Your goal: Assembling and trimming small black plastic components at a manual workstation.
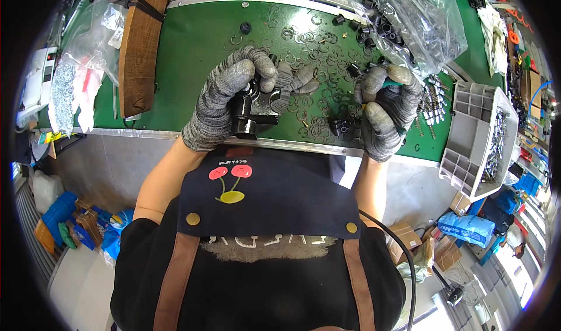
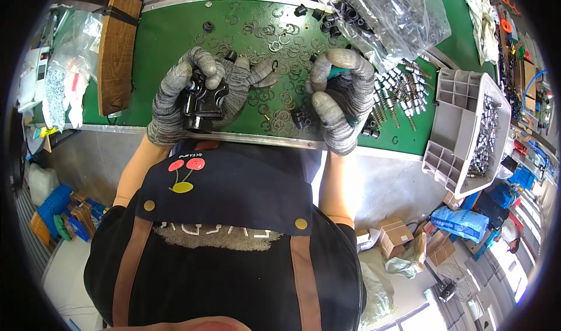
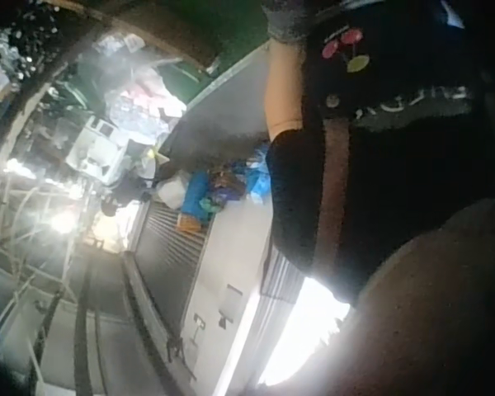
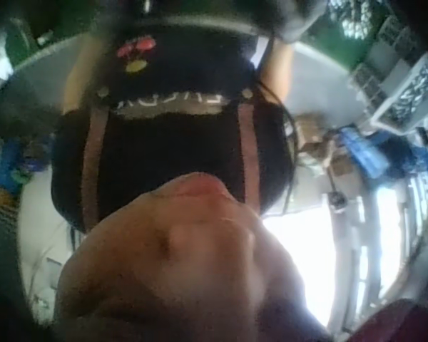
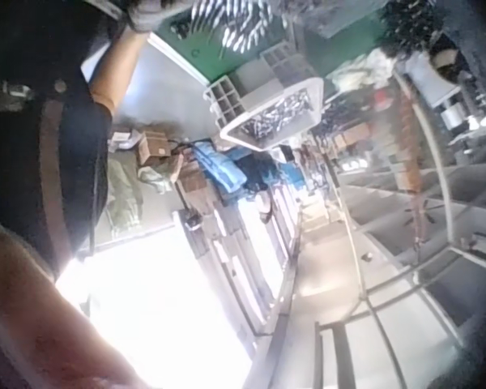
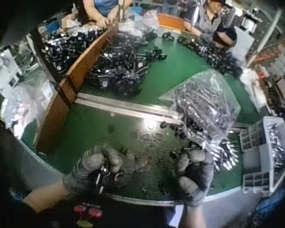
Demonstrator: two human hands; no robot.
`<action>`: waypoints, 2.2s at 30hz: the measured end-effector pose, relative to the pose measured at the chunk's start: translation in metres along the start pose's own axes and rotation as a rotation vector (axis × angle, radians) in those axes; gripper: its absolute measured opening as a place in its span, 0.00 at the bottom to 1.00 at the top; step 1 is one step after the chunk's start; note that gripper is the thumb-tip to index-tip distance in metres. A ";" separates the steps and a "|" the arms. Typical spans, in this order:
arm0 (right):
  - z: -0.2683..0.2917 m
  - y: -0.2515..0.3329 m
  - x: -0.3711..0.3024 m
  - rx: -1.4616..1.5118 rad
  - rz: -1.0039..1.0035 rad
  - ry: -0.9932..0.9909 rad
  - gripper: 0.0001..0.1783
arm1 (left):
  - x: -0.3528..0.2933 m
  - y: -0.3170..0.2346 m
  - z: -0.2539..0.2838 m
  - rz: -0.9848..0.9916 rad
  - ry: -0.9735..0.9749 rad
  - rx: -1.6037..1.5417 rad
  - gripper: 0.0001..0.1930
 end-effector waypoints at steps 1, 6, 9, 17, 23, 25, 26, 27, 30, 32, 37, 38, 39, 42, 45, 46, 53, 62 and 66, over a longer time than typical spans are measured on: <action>0.000 0.002 0.001 0.012 0.011 -0.002 0.35 | 0.000 0.000 0.001 -0.004 -0.006 0.005 0.18; 0.000 0.005 0.004 -0.003 -0.002 -0.015 0.35 | -0.001 0.001 0.005 0.003 -0.022 0.030 0.18; 0.002 0.001 -0.001 -0.020 -0.027 -0.013 0.35 | -0.002 0.000 0.007 -0.001 -0.036 0.044 0.18; 0.005 -0.001 -0.001 -0.022 -0.036 -0.029 0.34 | -0.001 0.000 0.005 -0.002 -0.021 0.026 0.18; -0.001 -0.002 0.002 -0.056 -0.008 -0.006 0.30 | -0.001 -0.003 0.002 -0.020 -0.011 0.032 0.19; 0.000 -0.008 0.008 -0.151 -0.038 -0.081 0.26 | -0.003 -0.007 -0.003 -0.049 0.001 0.030 0.20; -0.001 -0.010 0.011 -0.197 -0.053 -0.117 0.24 | -0.005 -0.009 -0.005 -0.065 0.005 0.031 0.20; -0.005 -0.005 0.017 -0.117 -0.036 -0.143 0.21 | -0.005 -0.009 -0.006 -0.074 -0.002 0.035 0.20; -0.058 0.030 0.066 0.218 0.098 0.052 0.16 | -0.005 -0.003 -0.002 -0.049 -0.036 0.072 0.22; -0.096 0.045 0.086 0.319 0.091 0.125 0.18 | -0.008 -0.002 -0.003 -0.070 -0.006 0.085 0.23; -0.170 0.049 0.089 0.223 -0.150 0.202 0.22 | -0.013 -0.003 -0.010 -0.127 -0.018 0.145 0.21; -0.172 0.047 0.084 0.171 -0.177 0.163 0.23 | -0.015 -0.004 -0.007 -0.134 -0.059 0.168 0.20; -0.172 0.044 0.079 0.118 -0.204 0.124 0.23 | -0.016 -0.006 -0.007 -0.141 -0.061 0.164 0.20; -0.179 0.034 0.076 0.055 -0.239 0.109 0.24 | -0.021 -0.018 -0.005 -0.205 -0.110 0.288 0.21; -0.184 0.035 0.077 0.047 -0.223 0.146 0.25 | -0.023 -0.019 -0.005 -0.205 -0.119 0.356 0.21; -0.185 0.035 0.077 0.044 -0.217 0.158 0.26 | -0.023 -0.019 -0.005 -0.203 -0.124 0.390 0.21; -0.186 0.020 0.069 0.037 -0.153 0.143 0.28 | -0.021 -0.013 0.002 -0.189 -0.161 0.508 0.17; -0.191 0.030 0.063 0.095 -0.034 0.255 0.27 | -0.016 0.003 -0.003 -0.186 -0.066 0.466 0.15; -0.194 0.039 0.064 0.108 0.114 0.360 0.24 | -0.026 -0.012 -0.012 -0.184 -0.004 0.418 0.16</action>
Point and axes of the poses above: each hand's wrist, its own x-axis towards the middle knuckle, its own z-axis out of the back of the hand, y = z × x, the point moved 9 cm from there along x, towards the middle knuckle, and after that the axes turned 15 degrees about z, right-handed, at the moved point
